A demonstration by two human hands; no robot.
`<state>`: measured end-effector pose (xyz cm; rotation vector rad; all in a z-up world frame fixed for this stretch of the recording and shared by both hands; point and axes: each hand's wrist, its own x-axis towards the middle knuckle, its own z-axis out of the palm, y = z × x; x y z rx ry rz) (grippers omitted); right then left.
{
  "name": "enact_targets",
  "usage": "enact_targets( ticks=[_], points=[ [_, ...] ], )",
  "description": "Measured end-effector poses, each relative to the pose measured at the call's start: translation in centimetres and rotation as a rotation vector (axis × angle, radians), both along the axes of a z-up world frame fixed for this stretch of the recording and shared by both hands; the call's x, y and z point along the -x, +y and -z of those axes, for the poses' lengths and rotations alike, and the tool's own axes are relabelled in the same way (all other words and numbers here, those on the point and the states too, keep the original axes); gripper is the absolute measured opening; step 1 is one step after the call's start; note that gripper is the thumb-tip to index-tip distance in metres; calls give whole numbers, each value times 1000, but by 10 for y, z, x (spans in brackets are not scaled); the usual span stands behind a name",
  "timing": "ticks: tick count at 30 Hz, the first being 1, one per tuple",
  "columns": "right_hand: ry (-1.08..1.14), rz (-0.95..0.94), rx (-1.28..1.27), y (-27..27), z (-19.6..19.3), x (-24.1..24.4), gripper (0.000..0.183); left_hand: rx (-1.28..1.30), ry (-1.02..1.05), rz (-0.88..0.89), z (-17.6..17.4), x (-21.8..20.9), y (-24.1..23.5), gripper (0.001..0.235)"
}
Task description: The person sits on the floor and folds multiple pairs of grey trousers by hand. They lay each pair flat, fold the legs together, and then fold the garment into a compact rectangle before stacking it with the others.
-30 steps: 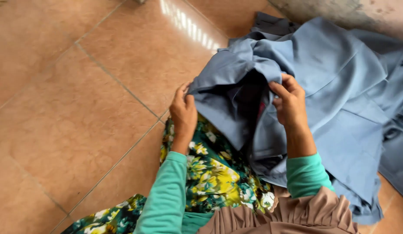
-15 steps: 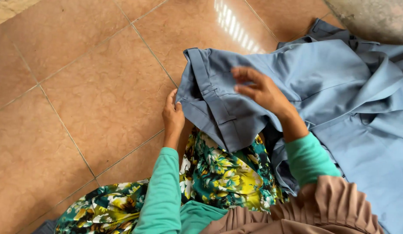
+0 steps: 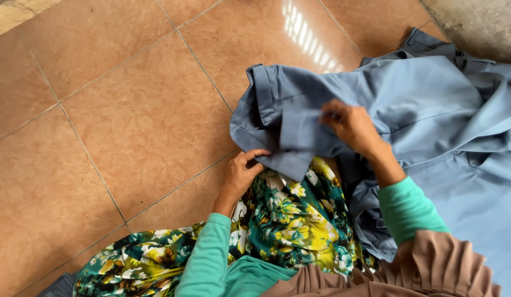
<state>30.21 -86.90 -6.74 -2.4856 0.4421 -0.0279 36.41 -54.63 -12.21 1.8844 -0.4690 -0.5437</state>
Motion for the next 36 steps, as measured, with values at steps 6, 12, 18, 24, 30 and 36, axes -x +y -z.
enact_targets(
  ticks=[6,12,18,24,30,36],
  points=[
    [-609,130,175,8,-81,-48,18,355,195,-307,-38,-41,8,21],
    [-418,-98,383,88,15,-82,23,506,452,-670,28,-66,36,25],
    [-571,-8,404,111,-1,-126,19,545,452,-831,21,-77,55,26],
    [-431,-396,378,208,44,-102,21,627,476,-922,38,-89,88,23],
    [-165,-486,226,258,67,-76,43,562,475,-1022,31,-62,90,51],
    [-288,-666,611,273,162,-71,28,-24,276,-1111,103,-56,87,85]
  ],
)
